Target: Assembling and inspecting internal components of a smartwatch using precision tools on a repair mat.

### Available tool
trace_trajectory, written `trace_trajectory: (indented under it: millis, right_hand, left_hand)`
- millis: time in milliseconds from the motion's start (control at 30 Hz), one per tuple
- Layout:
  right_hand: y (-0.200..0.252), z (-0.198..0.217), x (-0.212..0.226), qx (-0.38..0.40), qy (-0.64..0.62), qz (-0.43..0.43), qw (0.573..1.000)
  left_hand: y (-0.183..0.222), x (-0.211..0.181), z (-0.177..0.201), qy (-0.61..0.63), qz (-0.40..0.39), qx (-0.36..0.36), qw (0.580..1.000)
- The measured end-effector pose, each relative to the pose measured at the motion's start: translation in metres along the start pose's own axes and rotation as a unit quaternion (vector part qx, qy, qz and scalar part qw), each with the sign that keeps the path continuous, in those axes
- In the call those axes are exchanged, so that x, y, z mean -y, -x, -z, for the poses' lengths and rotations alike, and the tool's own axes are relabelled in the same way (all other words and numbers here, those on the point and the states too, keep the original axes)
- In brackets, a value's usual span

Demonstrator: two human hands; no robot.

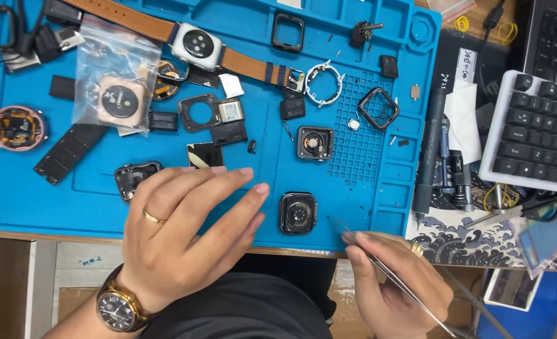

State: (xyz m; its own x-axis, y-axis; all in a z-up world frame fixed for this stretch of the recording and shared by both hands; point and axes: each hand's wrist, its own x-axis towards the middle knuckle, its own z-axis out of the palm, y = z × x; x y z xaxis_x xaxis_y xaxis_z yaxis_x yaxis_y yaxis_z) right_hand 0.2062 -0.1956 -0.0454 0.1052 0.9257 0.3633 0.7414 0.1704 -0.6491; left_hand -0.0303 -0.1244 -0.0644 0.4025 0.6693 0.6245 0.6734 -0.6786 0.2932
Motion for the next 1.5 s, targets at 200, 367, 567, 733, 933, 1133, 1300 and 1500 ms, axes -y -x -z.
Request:
trace_trajectory:
  millis: [200,367,567,733,933,1133,1300,1500]
  right_hand:
    - [-0.008,0.043,-0.025,0.009,0.115,0.017,0.993]
    - [-0.048,0.079,-0.085,0.027,0.278,0.212,0.937]
    - [-0.063,0.078,-0.087,0.089,0.567,0.215,0.790]
    - [-0.051,0.099,-0.081,0.079,0.374,0.046,0.923]
    - [-0.046,0.087,-0.075,0.116,0.374,-0.051,0.919]
    - [-0.040,0.074,-0.083,0.097,0.432,-0.071,0.894]
    - [-0.033,0.092,-0.069,0.060,0.416,-0.159,0.893]
    - [0.044,0.123,-0.086,-0.118,0.228,-0.103,0.961]
  left_hand:
    - [0.003,-0.001,0.010,0.022,0.009,0.017,1.000]
    - [0.013,0.003,0.019,0.006,0.007,0.040,0.999]
    - [0.026,0.010,0.029,-0.035,0.027,0.101,0.994]
    - [0.028,0.016,0.023,-0.023,0.023,0.104,0.994]
    - [0.034,0.030,0.017,-0.039,-0.028,0.122,0.991]
    - [0.030,0.024,0.015,-0.033,-0.021,0.084,0.996]
    - [0.028,0.020,0.015,-0.032,-0.009,0.068,0.997]
    - [0.026,0.020,0.014,-0.021,-0.020,0.058,0.998]
